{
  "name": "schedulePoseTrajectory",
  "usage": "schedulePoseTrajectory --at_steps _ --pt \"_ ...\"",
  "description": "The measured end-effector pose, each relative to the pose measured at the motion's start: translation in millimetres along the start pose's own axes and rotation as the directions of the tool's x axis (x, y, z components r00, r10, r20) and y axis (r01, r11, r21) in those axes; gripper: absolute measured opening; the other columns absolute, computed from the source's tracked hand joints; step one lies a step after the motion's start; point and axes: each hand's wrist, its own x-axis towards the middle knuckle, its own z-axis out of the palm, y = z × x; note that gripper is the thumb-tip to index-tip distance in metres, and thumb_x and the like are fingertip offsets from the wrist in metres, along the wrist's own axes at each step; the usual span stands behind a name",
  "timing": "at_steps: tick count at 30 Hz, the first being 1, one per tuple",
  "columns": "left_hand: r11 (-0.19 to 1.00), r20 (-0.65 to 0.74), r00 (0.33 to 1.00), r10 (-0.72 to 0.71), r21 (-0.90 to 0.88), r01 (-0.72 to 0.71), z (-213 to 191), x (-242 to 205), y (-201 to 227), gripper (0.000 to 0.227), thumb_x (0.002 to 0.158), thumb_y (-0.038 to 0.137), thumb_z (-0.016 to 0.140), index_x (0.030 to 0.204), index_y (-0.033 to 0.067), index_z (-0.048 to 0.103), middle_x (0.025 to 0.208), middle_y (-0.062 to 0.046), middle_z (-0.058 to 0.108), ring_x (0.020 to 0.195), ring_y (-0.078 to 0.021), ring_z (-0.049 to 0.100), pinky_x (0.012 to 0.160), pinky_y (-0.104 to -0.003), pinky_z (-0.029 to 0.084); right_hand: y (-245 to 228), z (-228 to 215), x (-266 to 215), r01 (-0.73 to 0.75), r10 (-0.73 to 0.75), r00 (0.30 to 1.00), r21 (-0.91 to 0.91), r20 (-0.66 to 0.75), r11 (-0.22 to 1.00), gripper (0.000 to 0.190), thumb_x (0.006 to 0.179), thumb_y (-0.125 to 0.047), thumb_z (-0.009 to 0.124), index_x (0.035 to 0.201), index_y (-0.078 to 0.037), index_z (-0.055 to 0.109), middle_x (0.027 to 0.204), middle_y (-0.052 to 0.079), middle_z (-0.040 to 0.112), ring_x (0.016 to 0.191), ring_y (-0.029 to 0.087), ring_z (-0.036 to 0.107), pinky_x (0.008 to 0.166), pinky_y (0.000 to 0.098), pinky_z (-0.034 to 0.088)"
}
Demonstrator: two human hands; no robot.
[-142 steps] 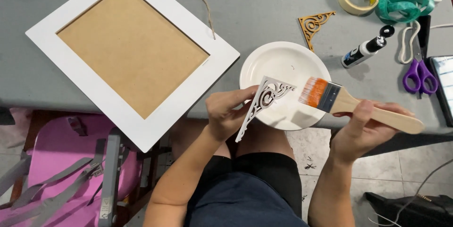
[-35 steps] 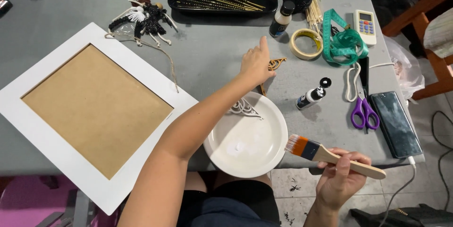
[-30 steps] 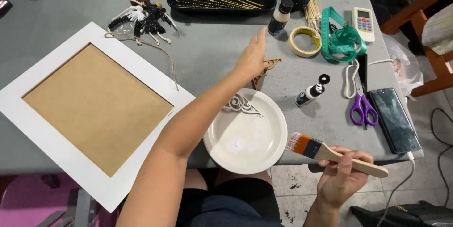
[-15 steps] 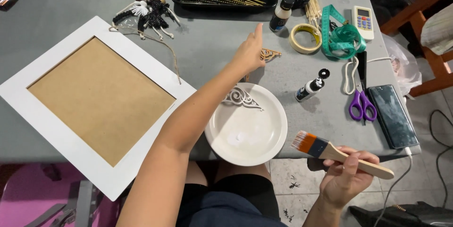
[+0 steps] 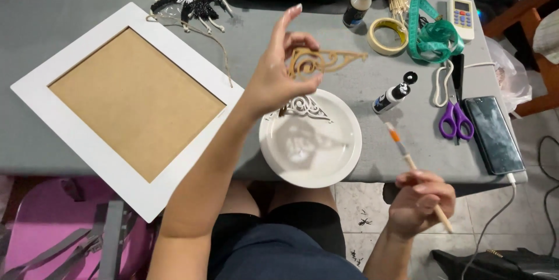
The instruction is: Painting small ornate decorative pieces with white paint using a brush on a workshop table.
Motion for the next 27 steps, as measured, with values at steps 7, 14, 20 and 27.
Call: schedulePoseTrajectory --at_steps 7,14,20,27 --pt "0.981 -0.028 0.988 -0.154 -0.125 0.149 20 -97 8 0.107 0.072 -0.004 0.081 0.161 0.0013 0.02 0.116 -0.016 0.063 0.115 -0.0276 0.061 0.096 -0.037 0.057 -7 41 6 0.109 -0.098 0.962 -0.027 0.255 0.994 0.057 0.094 -0.043 0.065 0.093 0.013 0.062 0.087 0.032 0.067 0.073 0.039 0.074 0.065 0.0422 0.063" --pt "0.992 0.003 0.993 -0.121 0.034 0.121 24 -127 4 0.098 0.077 -0.006 0.074 0.159 -0.0041 0.021 0.12 -0.019 0.062 0.118 -0.0305 0.061 0.098 -0.037 0.059 -29 85 17 0.237 -0.115 0.87 -0.203 0.479 0.95 0.032 0.091 -0.026 0.079 0.103 0.003 0.076 0.097 0.02 0.077 0.082 0.03 0.076 0.073 0.0373 0.061" --pt "0.996 0.033 0.996 -0.08 -0.03 0.081 19 -129 6 0.099 0.077 -0.009 0.076 0.159 -0.0058 0.021 0.123 -0.021 0.061 0.119 -0.0316 0.061 0.101 -0.037 0.058 -40 104 21 0.329 -0.136 0.795 -0.231 0.591 0.916 0.02 0.08 -0.002 0.087 0.098 -0.002 0.08 0.093 0.014 0.079 0.076 0.026 0.076 0.073 0.0337 0.062" --pt "0.783 0.079 0.983 -0.164 -0.596 0.179 4 -129 -3 0.089 0.097 0.031 0.07 0.162 0.0017 0.017 0.152 -0.028 0.043 0.136 -0.0418 0.051 0.108 -0.044 0.054 -47 111 22 0.38 -0.215 0.81 -0.207 0.546 0.902 0.008 0.083 -0.001 0.087 0.088 -0.002 0.081 0.083 0.013 0.078 0.07 0.025 0.074 0.07 0.0319 0.059"
